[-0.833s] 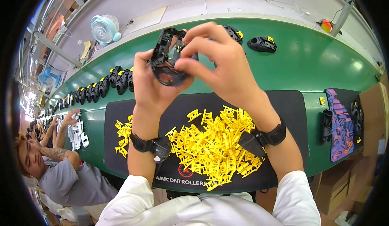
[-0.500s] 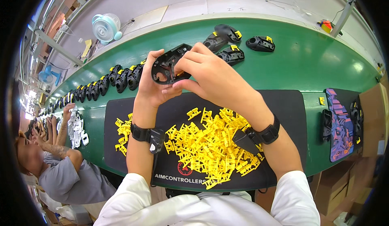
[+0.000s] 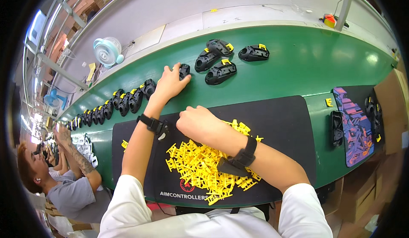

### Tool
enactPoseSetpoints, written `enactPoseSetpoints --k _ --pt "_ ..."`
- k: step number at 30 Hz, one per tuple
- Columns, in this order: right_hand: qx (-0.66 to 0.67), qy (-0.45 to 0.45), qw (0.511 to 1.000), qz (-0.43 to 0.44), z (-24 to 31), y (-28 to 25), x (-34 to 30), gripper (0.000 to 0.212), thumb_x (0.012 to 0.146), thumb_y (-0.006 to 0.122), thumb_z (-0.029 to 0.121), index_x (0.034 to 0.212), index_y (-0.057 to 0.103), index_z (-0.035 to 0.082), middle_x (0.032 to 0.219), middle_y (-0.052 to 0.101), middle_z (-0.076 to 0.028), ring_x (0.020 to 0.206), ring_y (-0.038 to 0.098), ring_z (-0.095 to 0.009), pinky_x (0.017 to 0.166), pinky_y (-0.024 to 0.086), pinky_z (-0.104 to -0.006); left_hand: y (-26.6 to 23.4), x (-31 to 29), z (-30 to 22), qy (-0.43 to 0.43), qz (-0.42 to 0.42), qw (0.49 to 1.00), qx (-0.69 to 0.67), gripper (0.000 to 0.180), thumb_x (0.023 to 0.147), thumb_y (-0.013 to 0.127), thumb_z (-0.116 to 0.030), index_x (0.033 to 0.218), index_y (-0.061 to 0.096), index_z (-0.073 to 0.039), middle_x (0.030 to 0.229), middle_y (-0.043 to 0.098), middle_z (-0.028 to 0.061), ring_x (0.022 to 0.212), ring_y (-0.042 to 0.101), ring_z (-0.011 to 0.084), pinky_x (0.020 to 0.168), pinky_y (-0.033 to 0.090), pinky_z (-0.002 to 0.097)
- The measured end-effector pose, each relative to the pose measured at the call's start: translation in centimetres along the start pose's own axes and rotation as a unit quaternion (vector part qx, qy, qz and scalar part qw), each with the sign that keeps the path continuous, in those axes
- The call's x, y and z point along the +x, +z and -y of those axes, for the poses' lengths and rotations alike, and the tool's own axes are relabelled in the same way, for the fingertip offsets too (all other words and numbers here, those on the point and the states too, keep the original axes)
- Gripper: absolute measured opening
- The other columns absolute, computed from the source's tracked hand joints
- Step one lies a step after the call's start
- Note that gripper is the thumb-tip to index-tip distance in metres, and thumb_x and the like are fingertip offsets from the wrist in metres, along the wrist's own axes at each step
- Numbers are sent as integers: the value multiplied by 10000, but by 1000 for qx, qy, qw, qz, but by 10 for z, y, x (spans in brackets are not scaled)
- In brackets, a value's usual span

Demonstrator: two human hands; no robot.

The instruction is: The person is assembling electronic components, specifically game controller shells, by inserting yellow plastic parts.

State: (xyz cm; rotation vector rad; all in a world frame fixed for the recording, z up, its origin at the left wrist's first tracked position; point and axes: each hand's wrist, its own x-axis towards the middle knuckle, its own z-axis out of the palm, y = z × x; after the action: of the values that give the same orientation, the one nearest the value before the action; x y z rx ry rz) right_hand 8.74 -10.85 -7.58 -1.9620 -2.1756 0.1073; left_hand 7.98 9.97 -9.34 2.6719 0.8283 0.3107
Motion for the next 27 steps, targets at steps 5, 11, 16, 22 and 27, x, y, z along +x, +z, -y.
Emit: enactPoseSetpoints --k 5,11,16,22,27 --pt "103 29 992 -68 -19 -31 1 135 841 712 152 870 676 25 817 675 -143 820 693 -327 751 555 -433 9 32 -16 86 -17 975 203 652 879 651 -534 1254 608 -3 1271 514 296 1194 513 425 944 490 530" --pt "306 154 872 -350 -48 -96 -21 188 821 758 108 975 757 -1 779 724 -140 635 674 -184 620 540 -322 39 76 -13 239 -33 970 -16 610 813 772 -313 1259 564 49 1136 627 299 1067 585 463 957 487 501" --pt "442 188 753 -450 -79 -99 -34 184 901 687 70 1043 738 -36 882 758 -112 668 668 -100 529 517 -264 -10 43 -26 -1 -37 984 -172 804 815 785 -284 1462 415 19 1181 663 211 1044 677 322 896 537 409" --pt "516 143 780 -325 -51 -123 -40 174 887 718 64 1030 723 -35 846 734 -80 730 674 -105 584 523 -234 -60 -65 -52 173 85 684 -704 847 859 700 -112 1562 232 -44 1359 534 130 1241 572 257 1005 518 415" --pt "366 128 824 -413 -21 -116 -23 86 836 754 45 896 702 9 814 729 -72 720 683 -114 594 528 -245 -78 -106 -67 236 59 706 -665 1016 776 746 49 1591 155 -91 1445 430 102 1358 454 230 1116 420 417"
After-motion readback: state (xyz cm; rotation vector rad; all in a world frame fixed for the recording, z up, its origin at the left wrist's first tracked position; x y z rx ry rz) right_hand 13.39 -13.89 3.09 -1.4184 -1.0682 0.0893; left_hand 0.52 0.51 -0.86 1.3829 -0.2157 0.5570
